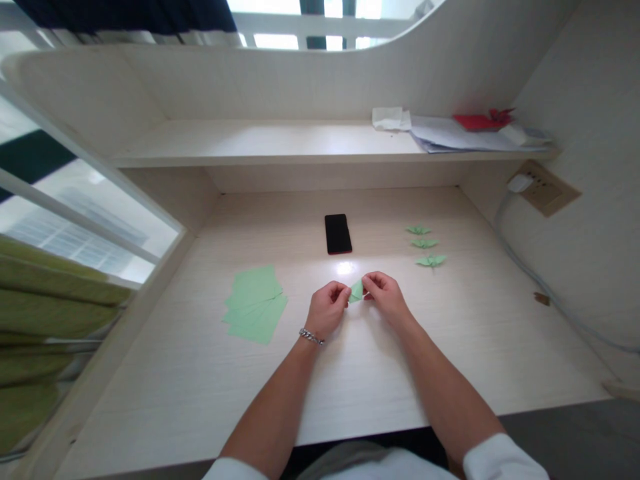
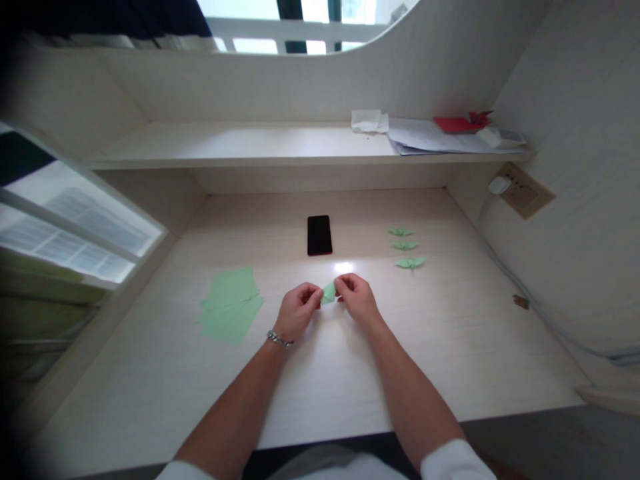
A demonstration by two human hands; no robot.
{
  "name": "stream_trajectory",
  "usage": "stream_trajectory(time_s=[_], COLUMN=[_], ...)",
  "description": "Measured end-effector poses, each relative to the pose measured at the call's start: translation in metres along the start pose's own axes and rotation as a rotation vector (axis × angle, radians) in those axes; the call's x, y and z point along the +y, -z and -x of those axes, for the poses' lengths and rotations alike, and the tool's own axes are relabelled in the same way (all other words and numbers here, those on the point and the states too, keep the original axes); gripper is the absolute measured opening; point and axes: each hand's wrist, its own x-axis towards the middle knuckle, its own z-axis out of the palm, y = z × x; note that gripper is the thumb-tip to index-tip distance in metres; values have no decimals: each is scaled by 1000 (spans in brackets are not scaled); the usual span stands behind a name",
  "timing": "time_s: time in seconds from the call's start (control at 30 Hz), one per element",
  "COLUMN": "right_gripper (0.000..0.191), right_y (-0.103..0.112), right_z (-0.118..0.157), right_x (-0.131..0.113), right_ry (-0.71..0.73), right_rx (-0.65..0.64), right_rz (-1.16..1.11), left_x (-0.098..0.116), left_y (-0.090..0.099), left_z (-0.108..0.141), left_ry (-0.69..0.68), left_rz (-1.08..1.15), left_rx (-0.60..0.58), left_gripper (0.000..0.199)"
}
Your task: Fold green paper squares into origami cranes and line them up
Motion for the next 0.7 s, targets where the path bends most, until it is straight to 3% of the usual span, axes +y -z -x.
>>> stream_trajectory(time_s=[0.13,0.33,0.5,0.7], right_gripper=[28,26,26,25], right_y=[-2,-1,-2,-1], right_z=[3,4,5,7], right_x=[-1,-5,-2,-3], right_ry=[-21,43,-6,36], right_rx=[-129,-110,-162,-108], right_rz=[80,219,168,243], left_x=[-1,-2,-3,-4], left_y=[-1,-3,-2,-4], left_z=[-1,-2,-3,-3], left_ry=[27,68,62,121], left_rz=[75,157,162,266], left_rx=[19,-56,5,-1], left_gripper=[23,24,23,26])
